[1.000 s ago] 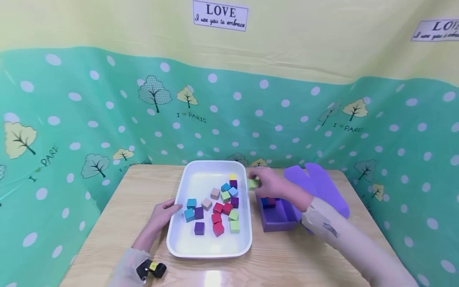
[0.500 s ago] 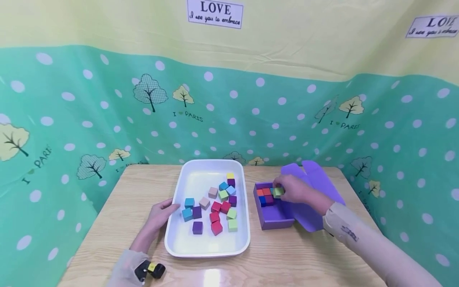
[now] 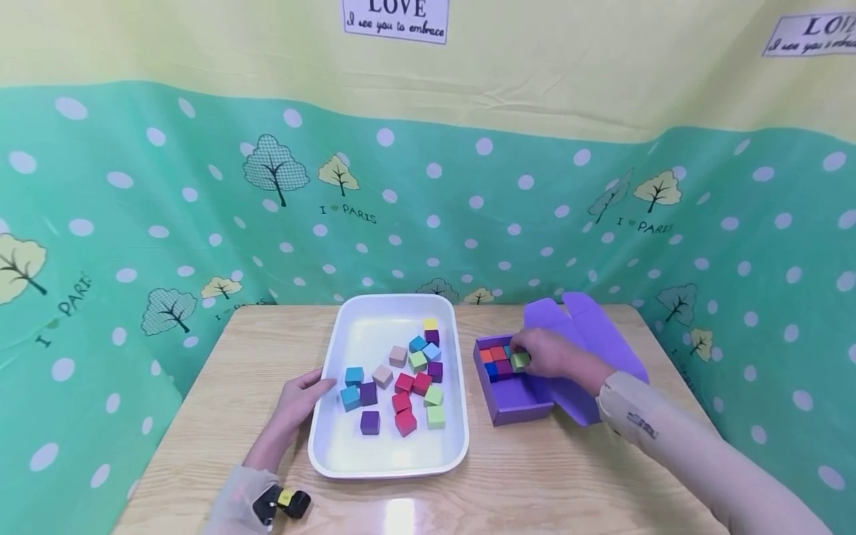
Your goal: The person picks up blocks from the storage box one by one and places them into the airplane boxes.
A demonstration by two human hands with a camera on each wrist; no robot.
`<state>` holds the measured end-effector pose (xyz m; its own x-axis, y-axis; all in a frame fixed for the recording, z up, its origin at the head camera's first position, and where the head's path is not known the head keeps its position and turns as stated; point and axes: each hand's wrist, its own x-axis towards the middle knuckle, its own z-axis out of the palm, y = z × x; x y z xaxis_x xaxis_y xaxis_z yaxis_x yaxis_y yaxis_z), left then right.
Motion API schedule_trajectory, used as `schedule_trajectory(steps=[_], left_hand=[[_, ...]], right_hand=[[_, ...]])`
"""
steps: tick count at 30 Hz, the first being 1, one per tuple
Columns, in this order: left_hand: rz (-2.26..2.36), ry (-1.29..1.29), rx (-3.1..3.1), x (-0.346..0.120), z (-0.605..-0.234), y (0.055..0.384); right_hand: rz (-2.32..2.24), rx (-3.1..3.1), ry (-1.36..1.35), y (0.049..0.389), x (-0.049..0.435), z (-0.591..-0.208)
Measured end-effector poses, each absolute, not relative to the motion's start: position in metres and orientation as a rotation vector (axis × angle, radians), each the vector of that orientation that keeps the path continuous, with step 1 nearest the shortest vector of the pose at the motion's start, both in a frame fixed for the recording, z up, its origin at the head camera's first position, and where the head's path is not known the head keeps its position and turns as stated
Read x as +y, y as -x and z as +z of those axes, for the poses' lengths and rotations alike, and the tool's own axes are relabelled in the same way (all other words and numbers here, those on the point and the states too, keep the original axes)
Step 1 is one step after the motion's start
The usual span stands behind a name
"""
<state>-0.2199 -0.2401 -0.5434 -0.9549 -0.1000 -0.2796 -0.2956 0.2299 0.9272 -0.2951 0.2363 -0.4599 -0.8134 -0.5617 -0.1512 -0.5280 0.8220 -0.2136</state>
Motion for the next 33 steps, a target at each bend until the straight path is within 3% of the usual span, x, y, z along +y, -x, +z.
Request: schedule_trajectory(steps=[20, 26, 33], left_hand=[[1.850, 0.397, 2.314, -0.239, -0.545, 0.213], [1.843, 0.426, 2.312, -0.238, -0.544, 0.216], [1.864, 0.437, 2.313, -0.236, -0.545, 0.218]], right_hand=[[-0.120, 2.849, 0.929, 0.289, 0.232, -0.481], [-0.154, 2.818, 0.931, 0.289, 0.231, -0.463], [0.105, 2.830, 0.923, 0.290, 0.231, -0.455]])
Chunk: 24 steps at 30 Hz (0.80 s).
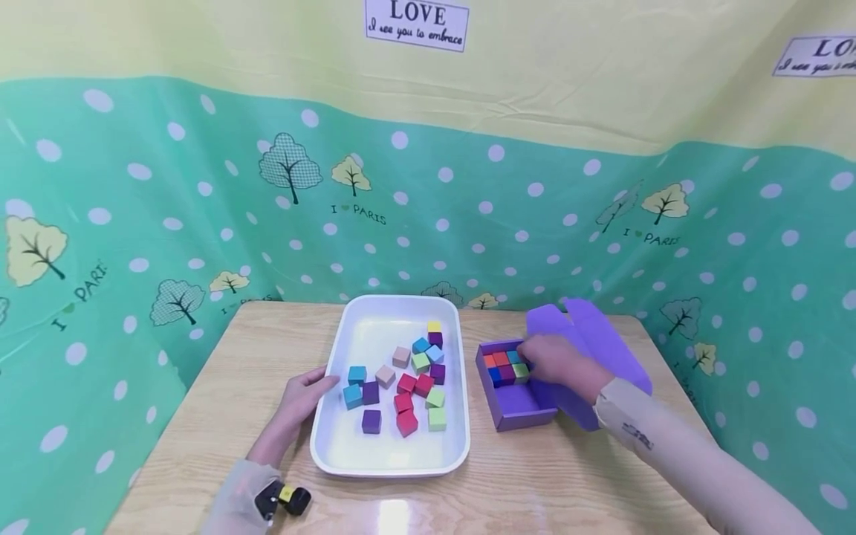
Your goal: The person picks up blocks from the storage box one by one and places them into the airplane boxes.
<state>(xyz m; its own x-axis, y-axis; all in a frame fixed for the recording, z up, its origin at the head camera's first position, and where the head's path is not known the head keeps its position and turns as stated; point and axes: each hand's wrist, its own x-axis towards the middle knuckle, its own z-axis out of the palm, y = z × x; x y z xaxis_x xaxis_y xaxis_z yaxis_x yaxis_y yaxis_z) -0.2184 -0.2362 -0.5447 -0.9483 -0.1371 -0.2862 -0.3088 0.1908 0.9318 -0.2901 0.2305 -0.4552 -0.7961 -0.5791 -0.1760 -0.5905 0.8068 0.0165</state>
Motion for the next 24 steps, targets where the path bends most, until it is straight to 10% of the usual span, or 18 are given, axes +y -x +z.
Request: schedule_trajectory(steps=[12, 24], left_hand=[[1.897, 0.407, 2.292, -0.238, -0.549, 0.218], [1.920, 0.388, 2.299, -0.239, -0.550, 0.218]], right_hand=[[0.002, 2.851, 0.934, 0.287, 0.215, -0.438], [-0.240, 2.847, 0.958, 0.295, 0.091, -0.415]])
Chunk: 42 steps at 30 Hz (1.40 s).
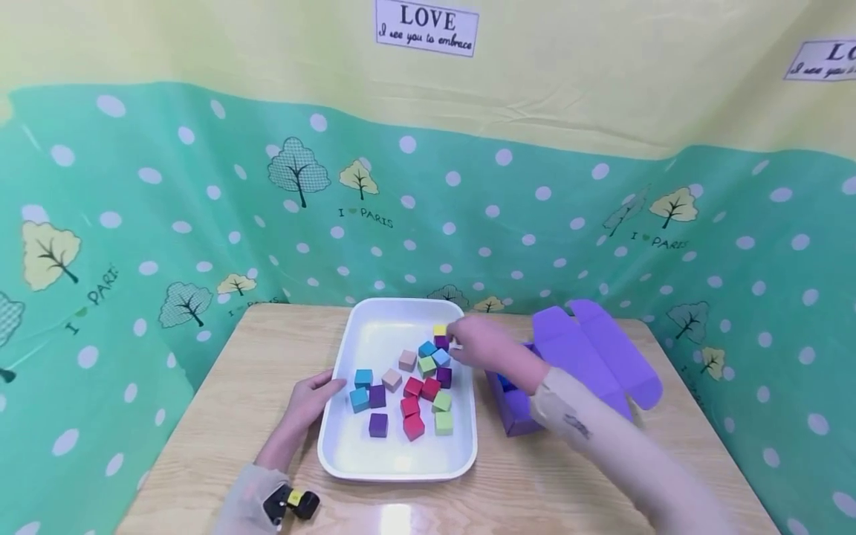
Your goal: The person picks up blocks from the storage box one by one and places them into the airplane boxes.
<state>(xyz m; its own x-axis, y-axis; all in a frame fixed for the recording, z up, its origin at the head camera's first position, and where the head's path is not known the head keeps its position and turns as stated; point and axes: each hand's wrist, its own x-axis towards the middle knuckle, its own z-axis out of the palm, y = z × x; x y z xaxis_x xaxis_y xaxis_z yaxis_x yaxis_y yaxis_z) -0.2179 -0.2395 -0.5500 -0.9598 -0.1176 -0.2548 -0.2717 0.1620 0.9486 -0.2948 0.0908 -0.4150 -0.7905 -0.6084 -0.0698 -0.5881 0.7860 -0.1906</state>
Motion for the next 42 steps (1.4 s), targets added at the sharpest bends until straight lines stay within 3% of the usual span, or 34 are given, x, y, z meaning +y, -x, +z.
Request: schedule_trajectory(steps=[11, 24, 32, 42], left_hand=[[1.957, 0.406, 2.281, -0.229, -0.551, 0.222], [1.923, 0.414, 2.300, -0.231, -0.551, 0.218], [1.927, 0.421, 2.300, -0.231, -0.549, 0.218], [1.902, 0.443, 2.314, -0.236, -0.545, 0.215]], right_hand=[[-0.429, 2.725, 0.696, 0.312, 0.012, -0.451], [-0.514, 2.698, 0.503, 0.316, -0.009, -0.485], [-0.463, 2.733, 0.570, 0.318, -0.008, -0.478], [-0.540, 2.769, 0.915, 0.307, 0.007, -0.439]])
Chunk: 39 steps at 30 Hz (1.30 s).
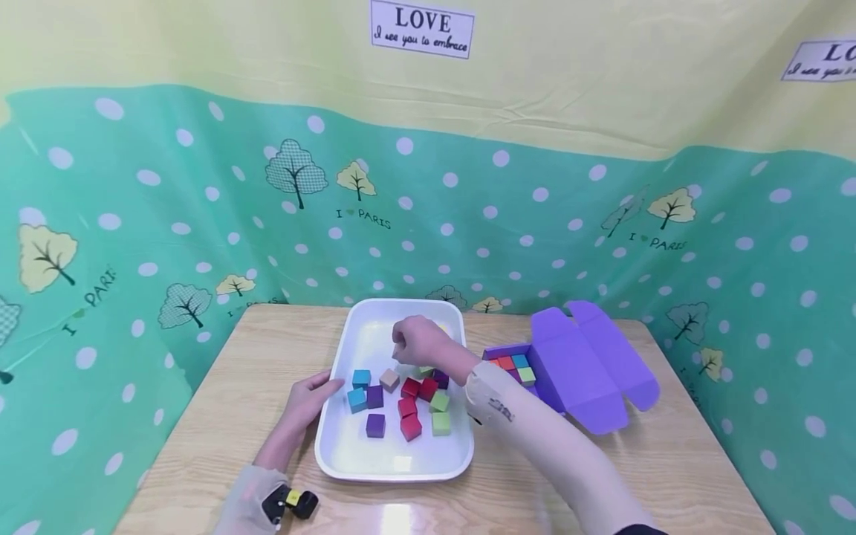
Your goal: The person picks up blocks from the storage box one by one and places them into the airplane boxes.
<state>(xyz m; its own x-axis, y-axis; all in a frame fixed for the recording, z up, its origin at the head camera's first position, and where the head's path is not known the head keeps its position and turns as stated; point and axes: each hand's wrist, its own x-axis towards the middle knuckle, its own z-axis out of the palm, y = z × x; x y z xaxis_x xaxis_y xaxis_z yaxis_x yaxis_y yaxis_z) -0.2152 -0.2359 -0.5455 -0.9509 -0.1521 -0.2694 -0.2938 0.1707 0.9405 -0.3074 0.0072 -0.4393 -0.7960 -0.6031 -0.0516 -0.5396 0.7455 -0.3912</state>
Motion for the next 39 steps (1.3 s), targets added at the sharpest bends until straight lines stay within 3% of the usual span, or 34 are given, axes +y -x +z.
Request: schedule_trajectory(steps=[10, 21, 28, 39], left_hand=[[1.897, 0.426, 2.320, -0.238, -0.544, 0.215], [1.886, 0.432, 2.315, -0.237, -0.547, 0.217], [1.877, 0.428, 2.322, -0.238, -0.548, 0.218], [1.858, 0.446, 2.325, -0.238, -0.547, 0.218]], right_hand=[[-0.663, 2.754, 1.114, 0.282, 0.073, -0.402], [-0.800, 2.783, 0.979, 0.260, 0.166, -0.385], [-0.772, 2.769, 0.952, 0.258, 0.193, -0.394], [-0.481, 2.797, 0.925, 0.262, 0.197, -0.430]])
